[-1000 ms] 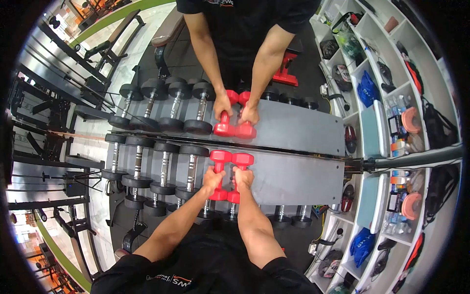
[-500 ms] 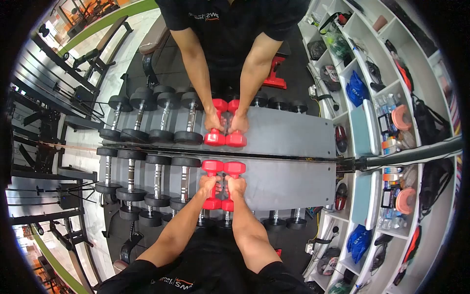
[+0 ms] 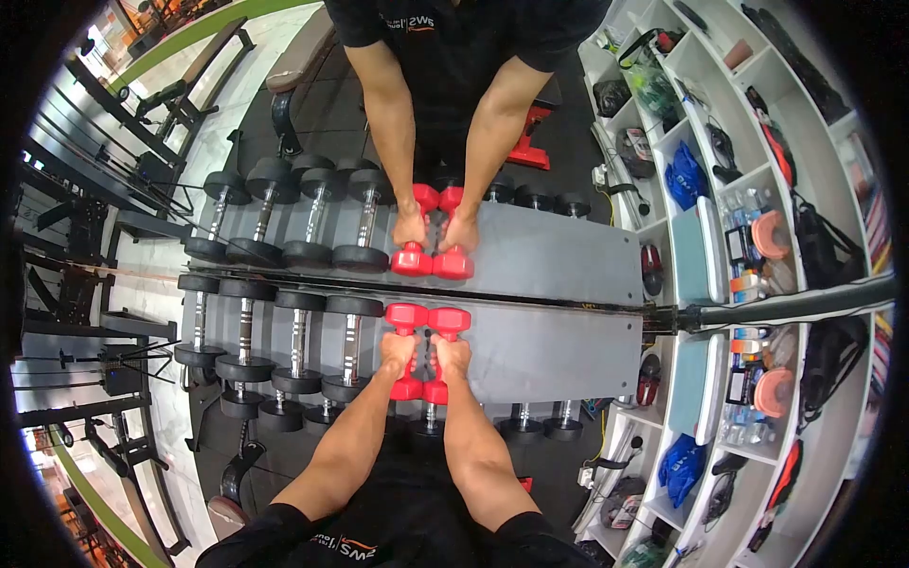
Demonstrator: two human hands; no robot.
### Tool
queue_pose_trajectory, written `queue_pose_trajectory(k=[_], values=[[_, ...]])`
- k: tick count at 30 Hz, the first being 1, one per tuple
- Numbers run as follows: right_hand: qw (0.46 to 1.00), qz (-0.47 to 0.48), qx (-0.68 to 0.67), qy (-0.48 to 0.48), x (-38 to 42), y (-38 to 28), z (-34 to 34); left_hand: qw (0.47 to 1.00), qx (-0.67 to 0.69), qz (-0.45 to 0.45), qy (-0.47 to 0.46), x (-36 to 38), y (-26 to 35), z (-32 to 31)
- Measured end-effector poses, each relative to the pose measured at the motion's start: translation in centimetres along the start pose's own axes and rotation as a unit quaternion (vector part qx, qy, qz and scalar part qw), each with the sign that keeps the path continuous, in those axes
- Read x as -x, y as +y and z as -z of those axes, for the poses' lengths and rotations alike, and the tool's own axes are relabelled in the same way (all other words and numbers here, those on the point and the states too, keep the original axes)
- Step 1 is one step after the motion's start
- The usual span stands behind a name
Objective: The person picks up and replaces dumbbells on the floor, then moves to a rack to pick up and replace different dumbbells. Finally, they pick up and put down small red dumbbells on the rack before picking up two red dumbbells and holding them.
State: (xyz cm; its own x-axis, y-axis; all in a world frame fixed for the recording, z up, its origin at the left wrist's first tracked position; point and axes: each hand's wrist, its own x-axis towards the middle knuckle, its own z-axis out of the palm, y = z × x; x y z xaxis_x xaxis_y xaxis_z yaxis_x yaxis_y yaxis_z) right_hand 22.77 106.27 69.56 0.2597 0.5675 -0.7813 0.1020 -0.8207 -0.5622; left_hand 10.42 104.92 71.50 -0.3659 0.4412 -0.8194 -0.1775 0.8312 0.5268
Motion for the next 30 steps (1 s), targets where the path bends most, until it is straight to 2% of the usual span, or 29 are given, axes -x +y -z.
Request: queue_pose_trajectory(k=[4,7,16,19,22,30], values=[[0.999,-0.013,0.021,-0.021,0.5,-0.7,0.5,1.000,-0.008,-0.011,0.012,0.1,0.2,0.0],[0.997,-0.030,-0.013,-0.067,0.4,-0.5,0.9,1.000,0.002,0.009,0.014,0.3,0.5,0.0],[1.000,-0.008,-0.028,0.002,1.1,-0.4,0.0,1.000,-0.010,0.000,0.011,0.7,0.8,0.2],[1.000,-0.026,0.008,0.003,0.6,-0.8,-0.1,1.000,-0.014,0.003,0.010,0.3,0.6,0.2],[0.999,-0.006,0.032,0.033,0.9,-0.9,-0.3,1.000,-0.018,0.003,0.014,0.2,0.5,0.1],[0.999,0.001,0.015,0.050,1.5,-1.1,-0.5,1.000,0.000,-0.008,-0.013,0.4,0.3,0.4]])
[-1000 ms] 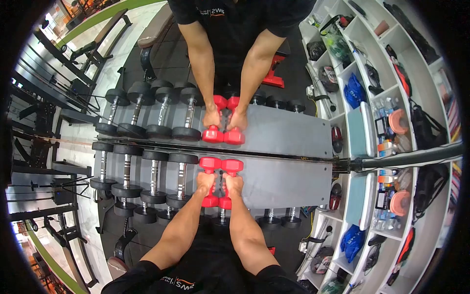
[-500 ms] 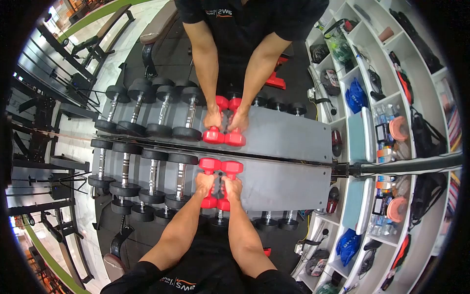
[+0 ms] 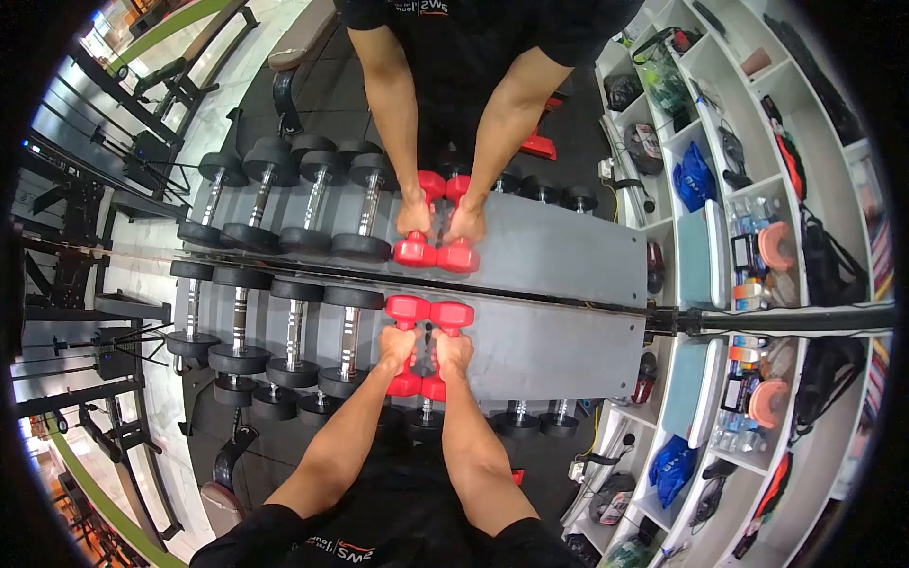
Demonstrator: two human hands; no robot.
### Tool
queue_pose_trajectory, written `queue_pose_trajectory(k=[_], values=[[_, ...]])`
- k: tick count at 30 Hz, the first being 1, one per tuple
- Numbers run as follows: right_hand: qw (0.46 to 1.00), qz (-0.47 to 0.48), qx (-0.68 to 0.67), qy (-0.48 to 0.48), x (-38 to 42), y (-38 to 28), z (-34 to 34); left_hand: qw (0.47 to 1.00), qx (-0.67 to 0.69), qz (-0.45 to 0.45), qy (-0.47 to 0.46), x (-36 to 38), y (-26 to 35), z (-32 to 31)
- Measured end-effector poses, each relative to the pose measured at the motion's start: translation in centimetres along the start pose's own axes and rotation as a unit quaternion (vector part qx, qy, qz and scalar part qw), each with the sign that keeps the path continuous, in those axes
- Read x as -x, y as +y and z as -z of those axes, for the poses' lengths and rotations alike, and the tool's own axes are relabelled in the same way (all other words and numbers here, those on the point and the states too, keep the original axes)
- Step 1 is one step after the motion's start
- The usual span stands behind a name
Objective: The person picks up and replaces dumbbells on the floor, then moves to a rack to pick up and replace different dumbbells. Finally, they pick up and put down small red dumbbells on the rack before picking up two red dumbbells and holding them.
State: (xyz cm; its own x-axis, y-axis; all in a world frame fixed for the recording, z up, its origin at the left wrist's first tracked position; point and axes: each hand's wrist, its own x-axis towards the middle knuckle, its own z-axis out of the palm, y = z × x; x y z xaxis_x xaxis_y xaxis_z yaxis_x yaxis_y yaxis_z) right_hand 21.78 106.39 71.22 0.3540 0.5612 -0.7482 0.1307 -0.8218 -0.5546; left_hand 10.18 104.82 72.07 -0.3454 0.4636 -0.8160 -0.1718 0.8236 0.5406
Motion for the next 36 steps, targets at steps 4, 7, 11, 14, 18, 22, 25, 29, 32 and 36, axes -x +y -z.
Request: queue_pose_trajectory(k=[4,7,11,14,18,22,25,29,32,36], values=[[1.000,0.003,-0.003,0.000,0.1,-0.2,0.1,1.000,-0.003,-0.009,-0.017,-0.8,-0.5,0.0],[1.000,0.010,0.001,-0.014,-0.6,0.3,0.1,0.998,0.021,-0.003,-0.052,-1.5,-1.1,0.3],[0.998,-0.001,-0.033,-0.053,-0.9,0.6,0.6,0.998,0.040,-0.006,-0.049,-0.9,-0.7,0.2],[0.996,0.000,-0.052,-0.072,-1.4,1.2,0.6,0.998,0.038,-0.020,-0.053,-1.2,-1.1,0.1],[0.997,-0.004,-0.045,-0.068,-1.1,1.1,0.7,0.997,0.043,-0.007,-0.064,-1.6,-1.7,0.3],[0.997,0.004,-0.035,-0.069,-1.0,0.6,0.8,0.995,0.052,0.006,-0.080,-1.1,-1.2,0.8],[0.997,0.008,-0.044,-0.068,-1.2,0.7,0.6,0.994,0.042,-0.007,-0.105,-0.2,-1.0,1.1],[0.997,0.001,-0.032,-0.066,-0.6,0.3,0.9,0.989,0.047,0.005,-0.137,2.1,-0.7,1.8],[0.997,0.017,-0.037,-0.060,-0.7,0.5,0.8,0.977,0.103,0.031,-0.182,3.4,-1.0,3.0],[0.997,0.003,-0.039,-0.069,-1.1,0.9,0.7,0.965,0.140,0.029,-0.222,5.3,-1.3,4.5]])
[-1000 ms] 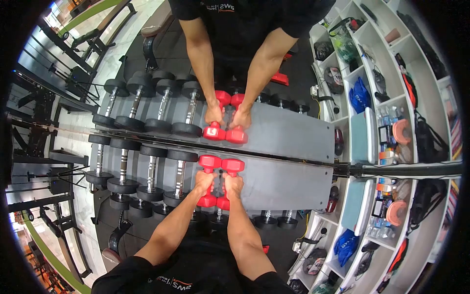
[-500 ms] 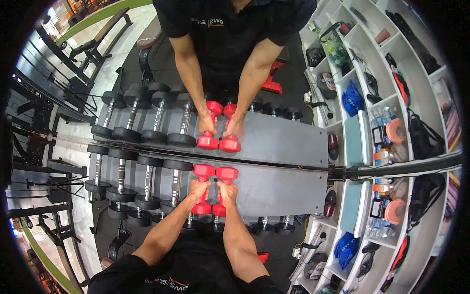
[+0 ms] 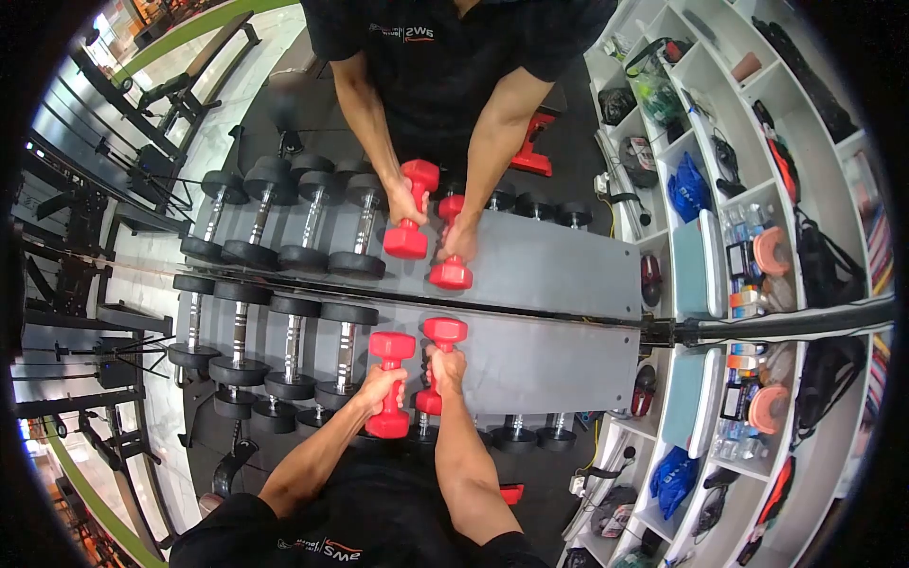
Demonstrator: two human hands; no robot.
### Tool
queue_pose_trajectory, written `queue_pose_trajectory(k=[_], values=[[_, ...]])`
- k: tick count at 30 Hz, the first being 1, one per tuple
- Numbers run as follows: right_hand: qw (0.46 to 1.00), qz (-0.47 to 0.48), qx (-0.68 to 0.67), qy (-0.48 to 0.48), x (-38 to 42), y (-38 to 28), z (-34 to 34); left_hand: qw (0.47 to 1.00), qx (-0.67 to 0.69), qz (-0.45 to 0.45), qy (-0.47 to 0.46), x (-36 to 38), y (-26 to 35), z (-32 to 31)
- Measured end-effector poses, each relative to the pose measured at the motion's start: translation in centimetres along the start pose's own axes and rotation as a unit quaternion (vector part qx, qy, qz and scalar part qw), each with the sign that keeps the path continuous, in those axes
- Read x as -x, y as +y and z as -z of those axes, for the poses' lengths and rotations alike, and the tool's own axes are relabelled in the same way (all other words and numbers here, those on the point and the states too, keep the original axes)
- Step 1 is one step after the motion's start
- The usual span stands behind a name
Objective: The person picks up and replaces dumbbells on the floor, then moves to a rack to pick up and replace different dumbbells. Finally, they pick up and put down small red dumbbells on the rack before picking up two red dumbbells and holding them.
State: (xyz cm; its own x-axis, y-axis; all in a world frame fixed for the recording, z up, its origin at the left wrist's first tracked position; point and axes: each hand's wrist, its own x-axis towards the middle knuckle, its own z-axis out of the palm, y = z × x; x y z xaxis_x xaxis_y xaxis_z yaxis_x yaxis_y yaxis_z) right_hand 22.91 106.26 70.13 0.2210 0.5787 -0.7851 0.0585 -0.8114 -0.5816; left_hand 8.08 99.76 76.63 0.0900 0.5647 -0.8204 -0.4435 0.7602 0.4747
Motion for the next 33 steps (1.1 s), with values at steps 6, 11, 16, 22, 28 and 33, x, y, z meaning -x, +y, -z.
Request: queue_pose_trajectory(k=[6,11,16,22,28,33], values=[[1.000,-0.008,0.005,0.005,0.5,-0.5,-0.3,0.998,0.051,-0.007,-0.022,4.2,-1.0,0.5],[1.000,-0.004,-0.006,-0.004,0.2,-0.2,-0.3,0.995,0.094,-0.015,-0.013,6.3,-3.1,1.1],[1.000,-0.002,-0.002,-0.001,0.3,-0.4,-0.5,0.991,0.134,-0.012,0.000,7.9,-5.1,2.2],[1.000,0.006,-0.013,-0.014,0.3,-0.2,-0.5,0.991,0.123,-0.037,0.021,9.9,-6.2,2.3],[0.999,0.011,-0.025,-0.033,0.5,-0.1,-0.4,0.980,0.173,-0.072,0.066,13.1,-8.4,2.1],[0.999,-0.001,-0.027,-0.038,0.1,0.0,-0.4,0.957,0.239,-0.117,0.110,17.0,-11.5,2.0]])
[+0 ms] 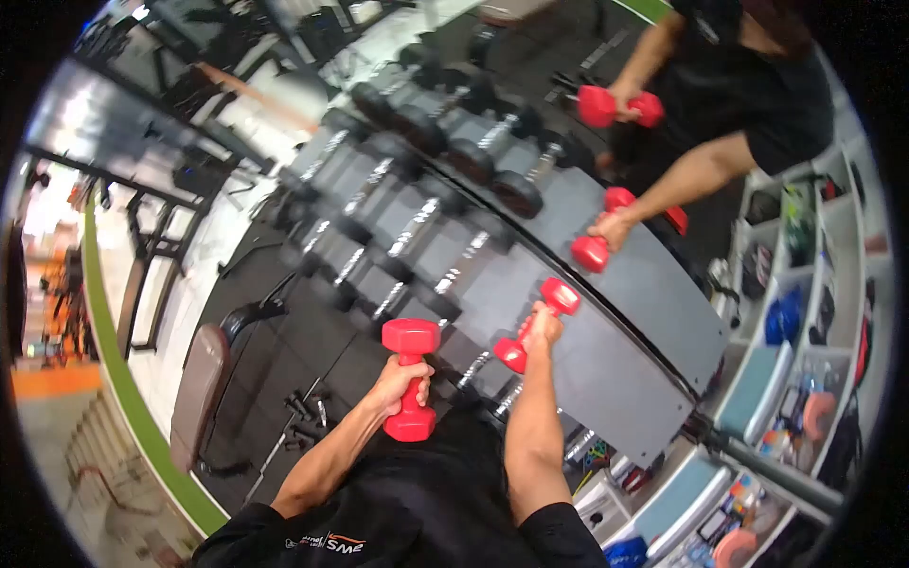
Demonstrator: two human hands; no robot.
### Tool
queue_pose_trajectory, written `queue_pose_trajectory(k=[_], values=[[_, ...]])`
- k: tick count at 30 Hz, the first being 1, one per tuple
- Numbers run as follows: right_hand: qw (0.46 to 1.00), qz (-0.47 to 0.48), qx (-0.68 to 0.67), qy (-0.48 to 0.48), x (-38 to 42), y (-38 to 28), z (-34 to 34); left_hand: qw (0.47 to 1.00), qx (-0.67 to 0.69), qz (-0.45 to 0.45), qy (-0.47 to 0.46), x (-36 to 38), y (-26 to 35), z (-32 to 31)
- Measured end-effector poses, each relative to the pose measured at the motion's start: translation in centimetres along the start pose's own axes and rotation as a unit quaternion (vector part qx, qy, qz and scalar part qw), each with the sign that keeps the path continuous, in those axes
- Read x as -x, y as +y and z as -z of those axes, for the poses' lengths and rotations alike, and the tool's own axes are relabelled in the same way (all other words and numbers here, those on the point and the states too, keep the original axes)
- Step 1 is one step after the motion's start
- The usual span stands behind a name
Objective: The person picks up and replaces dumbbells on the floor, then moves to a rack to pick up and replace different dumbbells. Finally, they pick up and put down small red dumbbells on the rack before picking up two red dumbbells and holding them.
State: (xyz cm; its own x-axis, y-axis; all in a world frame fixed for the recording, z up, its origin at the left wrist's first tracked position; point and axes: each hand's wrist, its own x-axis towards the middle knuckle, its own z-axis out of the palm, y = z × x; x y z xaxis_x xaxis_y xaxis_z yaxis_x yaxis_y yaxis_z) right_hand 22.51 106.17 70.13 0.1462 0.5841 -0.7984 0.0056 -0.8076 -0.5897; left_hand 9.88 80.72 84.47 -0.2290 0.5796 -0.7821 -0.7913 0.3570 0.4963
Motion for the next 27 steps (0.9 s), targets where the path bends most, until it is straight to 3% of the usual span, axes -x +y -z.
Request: queue_pose_trajectory(k=[4,12,18,27], values=[[0.997,0.018,-0.012,-0.071,-1.3,0.7,0.5,0.996,0.060,-0.047,0.044,3.8,-1.6,2.6],[0.995,0.030,0.025,-0.091,-1.0,0.6,0.7,0.970,0.159,-0.117,0.139,11.6,-6.3,6.5],[0.970,0.028,0.058,-0.233,-1.7,1.9,3.9,0.947,0.208,-0.150,0.194,15.2,-11.0,9.2],[0.887,0.084,0.332,-0.309,7.1,6.9,11.5,0.917,0.260,-0.157,0.259,18.8,-16.8,11.5]])
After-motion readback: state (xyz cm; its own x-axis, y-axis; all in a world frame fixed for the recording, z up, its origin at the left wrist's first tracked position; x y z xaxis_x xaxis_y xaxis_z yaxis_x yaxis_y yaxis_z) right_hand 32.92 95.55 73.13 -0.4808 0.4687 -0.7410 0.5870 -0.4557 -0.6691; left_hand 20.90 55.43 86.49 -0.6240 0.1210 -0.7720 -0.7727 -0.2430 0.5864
